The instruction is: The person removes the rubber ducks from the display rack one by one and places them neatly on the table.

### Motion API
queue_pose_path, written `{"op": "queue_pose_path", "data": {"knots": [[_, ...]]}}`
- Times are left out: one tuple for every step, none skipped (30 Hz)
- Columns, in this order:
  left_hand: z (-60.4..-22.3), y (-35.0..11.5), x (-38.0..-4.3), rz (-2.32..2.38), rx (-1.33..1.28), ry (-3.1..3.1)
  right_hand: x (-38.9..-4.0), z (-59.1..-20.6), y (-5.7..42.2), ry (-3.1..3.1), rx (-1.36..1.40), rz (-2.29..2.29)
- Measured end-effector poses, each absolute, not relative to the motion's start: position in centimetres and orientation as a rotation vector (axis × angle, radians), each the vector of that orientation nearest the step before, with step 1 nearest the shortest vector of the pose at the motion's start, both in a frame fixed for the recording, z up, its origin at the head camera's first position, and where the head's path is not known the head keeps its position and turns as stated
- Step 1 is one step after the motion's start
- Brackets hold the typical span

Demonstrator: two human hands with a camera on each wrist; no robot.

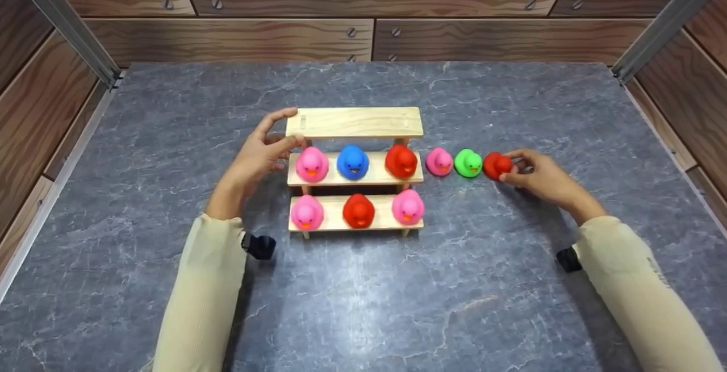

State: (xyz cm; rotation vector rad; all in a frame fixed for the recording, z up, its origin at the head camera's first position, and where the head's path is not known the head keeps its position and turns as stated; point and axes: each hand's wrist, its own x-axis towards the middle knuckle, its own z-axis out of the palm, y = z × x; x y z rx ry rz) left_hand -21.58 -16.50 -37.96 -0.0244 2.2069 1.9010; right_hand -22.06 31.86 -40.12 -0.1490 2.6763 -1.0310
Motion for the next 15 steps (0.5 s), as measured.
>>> {"op": "queue_pose_path", "data": {"knots": [[-37.96, -16.48, -21.58, 1.902, -0.028, 2.208, -22.05, -40.13, 31.84, 2.677, -0.151, -1.035], [-37.96, -16.48, -21.58, 1.900, -0.031, 2.209, -22.04, -40.15, 31.82, 2.676, -0.151, -1.041], [-37.97, -16.49, -21.60, 1.897, -0.033, 2.213, -22.02, -40.15, 31.82, 2.674, -0.150, -1.047], [-37.98, -16.46, -21.61, 1.898, -0.033, 2.215, -22.01, -40.15, 31.83, 2.671, -0.147, -1.053], [-37.99, -16.44, -21.62, 1.899, -0.032, 2.216, -22.00, -40.14, 31.85, 2.668, -0.142, -1.061], [-37.99, -16.41, -21.64, 1.898, -0.030, 2.218, -21.99, -40.11, 31.89, 2.664, -0.137, -1.066], [-38.00, -16.38, -21.66, 1.901, -0.027, 2.217, -21.98, -40.07, 31.95, 2.660, -0.129, -1.072], [-38.01, -16.36, -21.67, 1.903, -0.023, 2.216, -21.97, -40.02, 32.01, 2.655, -0.121, -1.078], [-38.01, -16.32, -21.67, 1.905, -0.019, 2.214, -21.96, -39.95, 32.08, 2.651, -0.113, -1.083], [-38.00, -16.30, -21.67, 1.908, -0.015, 2.212, -21.95, -39.88, 32.13, 2.650, -0.108, -1.090], [-38.01, -16.29, -21.67, 1.908, -0.012, 2.211, -21.95, -39.79, 32.19, 2.652, -0.101, -1.090], [-38.03, -16.30, -21.68, 1.908, -0.010, 2.212, -21.95, -39.69, 32.22, 2.655, -0.097, -1.090], [-38.04, -16.31, -21.66, 1.910, -0.009, 2.212, -21.94, -39.59, 32.23, 2.657, -0.092, -1.091], [-38.05, -16.34, -21.63, 1.908, -0.009, 2.214, -21.93, -39.47, 32.23, 2.662, -0.090, -1.093], [-38.06, -16.36, -21.60, 1.908, -0.008, 2.214, -21.91, -39.35, 32.20, 2.667, -0.086, -1.093]]}}
